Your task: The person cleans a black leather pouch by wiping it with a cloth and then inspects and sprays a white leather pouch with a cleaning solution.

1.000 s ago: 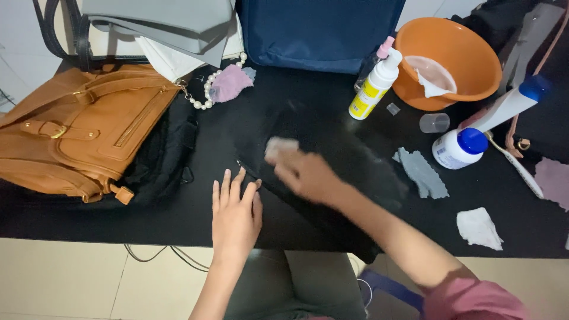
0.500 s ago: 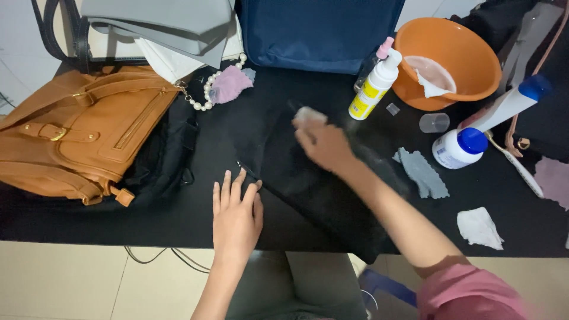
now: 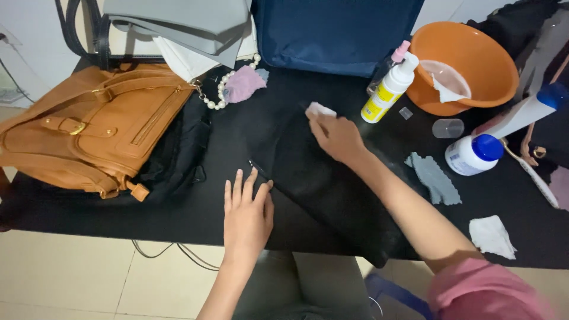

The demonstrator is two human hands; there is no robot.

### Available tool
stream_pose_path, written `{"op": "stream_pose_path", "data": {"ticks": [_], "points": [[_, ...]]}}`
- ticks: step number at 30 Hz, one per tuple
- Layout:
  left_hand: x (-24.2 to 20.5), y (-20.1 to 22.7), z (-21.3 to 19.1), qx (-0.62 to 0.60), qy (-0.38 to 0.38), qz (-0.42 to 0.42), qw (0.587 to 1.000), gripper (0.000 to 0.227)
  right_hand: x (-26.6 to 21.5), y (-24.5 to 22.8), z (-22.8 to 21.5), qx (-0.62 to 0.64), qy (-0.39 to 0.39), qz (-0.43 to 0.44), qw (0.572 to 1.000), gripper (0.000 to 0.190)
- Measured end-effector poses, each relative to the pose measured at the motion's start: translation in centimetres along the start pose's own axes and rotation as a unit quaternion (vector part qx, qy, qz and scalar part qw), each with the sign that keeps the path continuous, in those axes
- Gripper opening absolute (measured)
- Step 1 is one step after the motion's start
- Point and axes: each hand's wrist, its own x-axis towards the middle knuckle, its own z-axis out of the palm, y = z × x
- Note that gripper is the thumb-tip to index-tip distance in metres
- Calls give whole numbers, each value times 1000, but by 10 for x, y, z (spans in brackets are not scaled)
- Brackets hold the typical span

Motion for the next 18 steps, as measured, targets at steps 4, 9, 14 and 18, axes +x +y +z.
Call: {"op": "stream_pose_path", "data": {"ticks": [4,9,14,18], "points": [[-1,-2,2,0,7,4,1000,27,-7,-46,12,95,-14,-49,994,48],[-1,-2,9,32,25,4,999,25,-44,-106,-3,248,-129,-156,947,47],[-1,-4,8,16,16,5,1000,24,-69,-96,-39,260,-173,-128,941,47],[0,-4,2,-11,17,14,1000,27,-83,-84,-77,211,-189,-119,952,49]]}}
